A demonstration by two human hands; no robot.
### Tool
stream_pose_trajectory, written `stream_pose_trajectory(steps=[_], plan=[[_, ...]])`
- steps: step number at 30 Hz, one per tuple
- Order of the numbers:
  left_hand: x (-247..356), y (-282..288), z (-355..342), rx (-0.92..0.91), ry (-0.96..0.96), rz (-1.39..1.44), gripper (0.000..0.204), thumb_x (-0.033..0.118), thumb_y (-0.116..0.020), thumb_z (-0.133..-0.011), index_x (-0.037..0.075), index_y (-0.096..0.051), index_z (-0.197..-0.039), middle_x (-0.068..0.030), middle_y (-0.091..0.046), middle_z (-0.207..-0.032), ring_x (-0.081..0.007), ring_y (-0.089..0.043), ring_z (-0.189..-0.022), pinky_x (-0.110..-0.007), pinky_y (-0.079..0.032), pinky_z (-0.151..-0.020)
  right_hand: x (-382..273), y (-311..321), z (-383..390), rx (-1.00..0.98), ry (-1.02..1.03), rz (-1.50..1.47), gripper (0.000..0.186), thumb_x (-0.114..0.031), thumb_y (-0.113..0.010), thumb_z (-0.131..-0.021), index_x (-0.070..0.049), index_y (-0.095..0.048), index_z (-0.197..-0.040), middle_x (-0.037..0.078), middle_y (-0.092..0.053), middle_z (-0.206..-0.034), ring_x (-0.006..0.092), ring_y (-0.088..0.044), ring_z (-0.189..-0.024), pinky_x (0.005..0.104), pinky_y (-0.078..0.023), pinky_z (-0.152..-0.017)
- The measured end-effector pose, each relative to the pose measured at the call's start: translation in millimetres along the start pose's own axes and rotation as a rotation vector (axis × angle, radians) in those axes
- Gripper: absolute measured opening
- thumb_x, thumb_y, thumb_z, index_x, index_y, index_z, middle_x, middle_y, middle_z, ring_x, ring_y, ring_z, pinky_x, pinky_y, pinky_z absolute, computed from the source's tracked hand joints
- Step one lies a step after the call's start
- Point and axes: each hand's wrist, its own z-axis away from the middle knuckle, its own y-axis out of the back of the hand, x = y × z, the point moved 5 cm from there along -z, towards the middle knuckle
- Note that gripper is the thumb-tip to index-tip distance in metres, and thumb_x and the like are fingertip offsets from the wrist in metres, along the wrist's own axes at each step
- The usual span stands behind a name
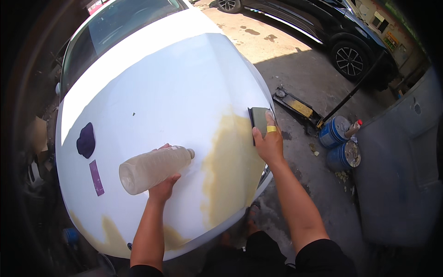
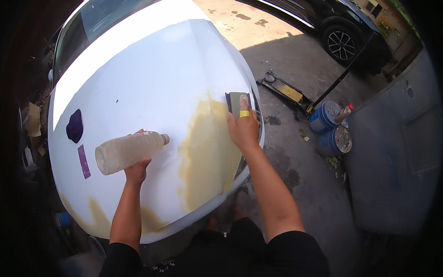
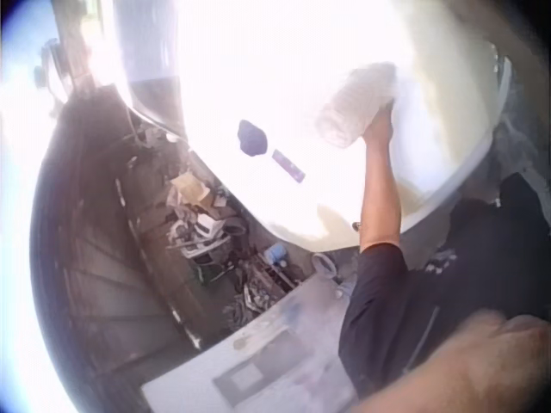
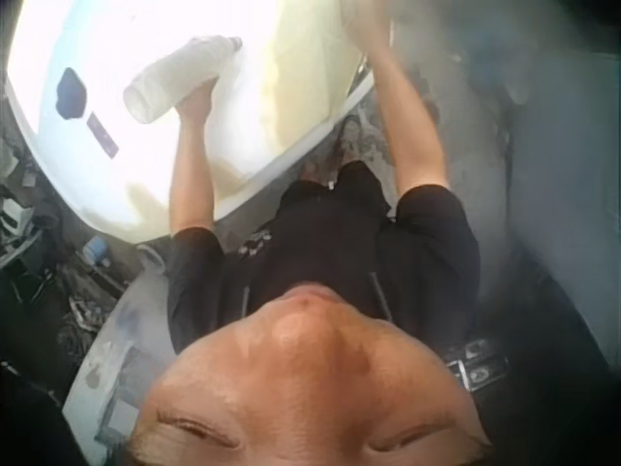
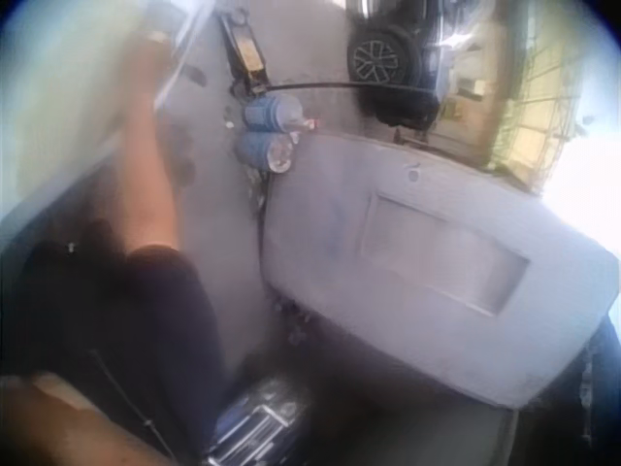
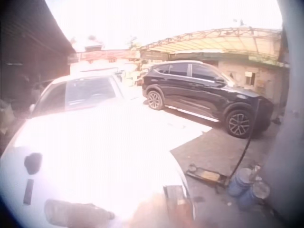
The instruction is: The person sands the hood of a white car using a sanding block and water. They repeatedly pour water from a plastic bottle onto the hood and sand the surface with a sanding block, occasionally switching to a different sanding block.
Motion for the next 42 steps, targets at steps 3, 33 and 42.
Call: stream_pose_trajectory(steps=[3,33,42], plan=[[33,-36,9,-0.214,-0.319,-0.207,0.061,0.012,-0.078,-0.080,0.007,-0.047,-0.132,-0.0170,-0.056,-0.135,-0.0368,-0.057,-0.123,-0.044,-0.051,-0.100,-17,6,73,-0.477,-0.341,-0.729,0.070,-0.024,-0.062,-0.096,-0.003,-0.026,-0.153,0.023,-0.049,-0.143,0.0257,-0.059,-0.116,0.0378,-0.051,-0.093],[-65,-47,-26,-0.246,0.348,-1.310,0.096,0.065,-0.041,-0.095,-0.003,-0.012,-0.156,-0.0160,-0.009,-0.165,-0.0290,0.000,-0.154,-0.053,0.005,-0.121,-81,55,158,-0.865,-0.640,-0.970,0.086,-0.006,-0.065,-0.088,-0.010,-0.015,-0.157,0.026,-0.037,-0.148,0.0319,-0.046,-0.131,0.0429,-0.040,-0.107],[-100,-159,-161,-0.508,0.057,-1.307,0.083,0.059,-0.027,-0.100,0.000,-0.013,-0.157,-0.0159,-0.008,-0.165,-0.0273,-0.003,-0.154,-0.042,-0.003,-0.124,-56,80,173,-0.628,-0.637,-1.079,0.087,-0.007,-0.067,-0.088,-0.008,-0.012,-0.157,0.033,-0.028,-0.152,0.0349,-0.038,-0.138,0.0435,-0.038,-0.110]])
